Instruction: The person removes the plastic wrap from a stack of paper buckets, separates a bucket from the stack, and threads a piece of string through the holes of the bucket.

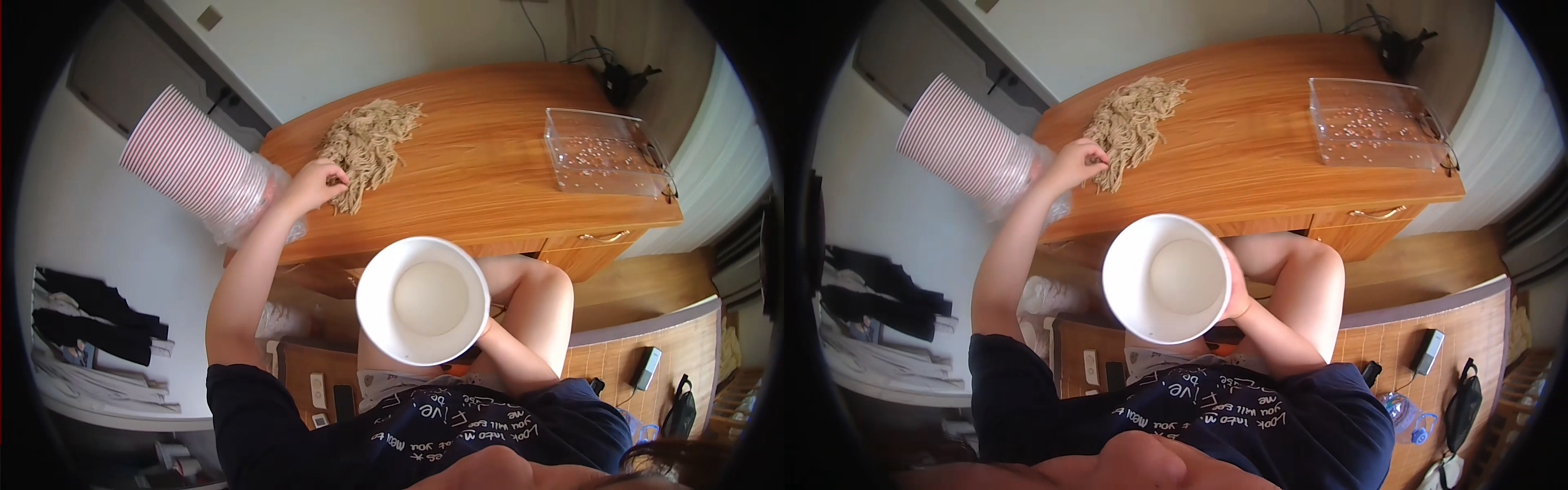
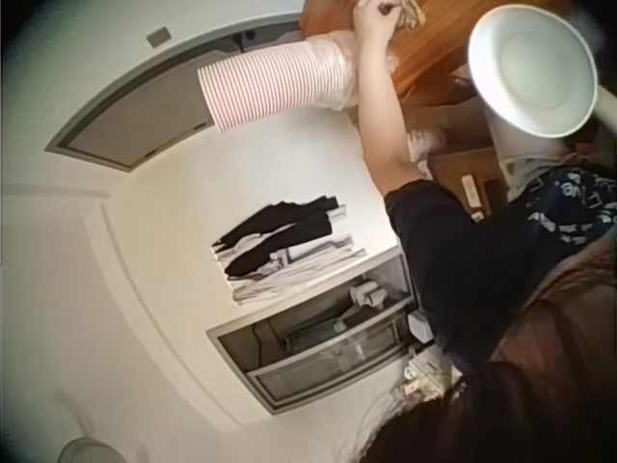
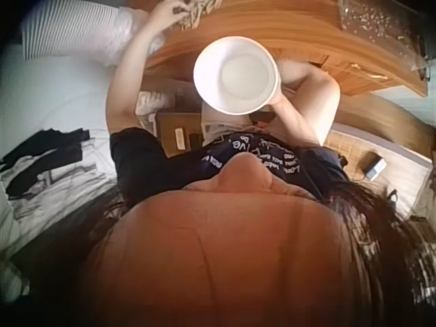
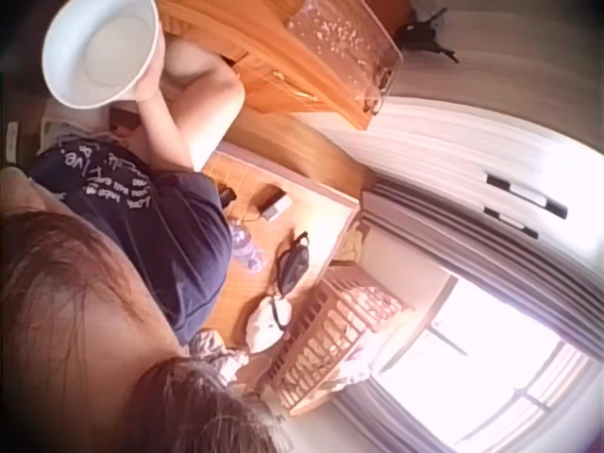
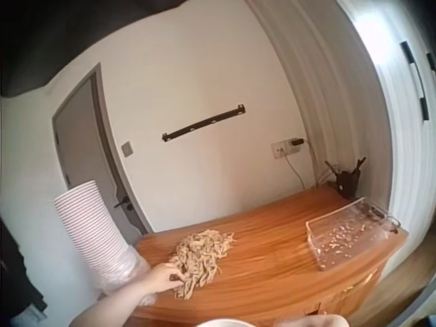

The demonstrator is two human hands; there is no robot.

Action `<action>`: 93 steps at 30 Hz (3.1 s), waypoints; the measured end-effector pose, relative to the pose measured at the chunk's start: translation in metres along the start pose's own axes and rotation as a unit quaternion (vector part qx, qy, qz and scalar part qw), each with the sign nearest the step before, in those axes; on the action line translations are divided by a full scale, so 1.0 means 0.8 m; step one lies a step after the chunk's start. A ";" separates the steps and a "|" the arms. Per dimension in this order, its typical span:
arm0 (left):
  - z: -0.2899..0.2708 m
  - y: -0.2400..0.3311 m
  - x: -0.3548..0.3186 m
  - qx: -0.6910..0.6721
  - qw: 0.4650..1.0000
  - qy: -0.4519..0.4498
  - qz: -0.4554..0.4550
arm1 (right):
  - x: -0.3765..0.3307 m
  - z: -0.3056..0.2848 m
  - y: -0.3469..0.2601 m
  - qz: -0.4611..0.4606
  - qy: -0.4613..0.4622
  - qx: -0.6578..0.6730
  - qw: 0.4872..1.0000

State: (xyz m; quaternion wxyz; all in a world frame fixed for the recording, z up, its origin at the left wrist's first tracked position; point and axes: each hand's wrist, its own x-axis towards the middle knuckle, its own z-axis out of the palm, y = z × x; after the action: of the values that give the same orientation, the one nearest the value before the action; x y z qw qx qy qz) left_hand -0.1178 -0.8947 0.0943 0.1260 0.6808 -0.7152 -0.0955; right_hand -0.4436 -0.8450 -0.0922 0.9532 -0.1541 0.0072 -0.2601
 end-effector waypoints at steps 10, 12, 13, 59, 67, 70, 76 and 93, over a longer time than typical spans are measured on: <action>0.005 -0.010 -0.056 0.275 0.954 0.052 0.105 | -0.001 -0.077 0.012 -0.334 -0.352 -0.113 0.867; 0.002 -0.017 -0.059 0.253 0.957 0.016 0.142 | -0.011 -0.077 0.014 -0.339 -0.324 -0.144 0.872; 0.004 -0.020 -0.060 0.252 0.957 0.016 0.143 | -0.004 -0.074 0.012 -0.341 -0.310 -0.160 0.873; 0.017 0.105 -0.222 -0.425 0.872 0.170 0.174 | 0.012 0.065 -0.044 -0.426 0.187 -0.675 0.573; 0.048 0.070 -0.223 -0.571 0.797 0.165 0.107 | 0.010 0.082 -0.028 -0.609 0.210 -0.701 0.305; 0.050 0.076 -0.226 -0.561 0.802 0.158 0.127 | 0.000 0.099 0.003 -0.613 0.056 -0.738 0.275; 0.049 0.094 -0.233 -0.538 0.816 0.144 0.155 | 0.034 0.171 0.041 -0.539 -0.015 -0.740 0.401; 0.065 0.100 -0.248 -0.535 0.819 0.160 0.133 | 0.062 0.188 0.047 -0.398 -0.054 -0.667 0.628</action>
State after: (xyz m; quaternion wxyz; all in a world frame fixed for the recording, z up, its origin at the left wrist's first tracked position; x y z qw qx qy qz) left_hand -0.2014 -0.6944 0.0598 0.5946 0.4101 -0.6048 -0.3354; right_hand -0.3676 -0.7951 0.0432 0.3923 -0.7494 0.0649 -0.5294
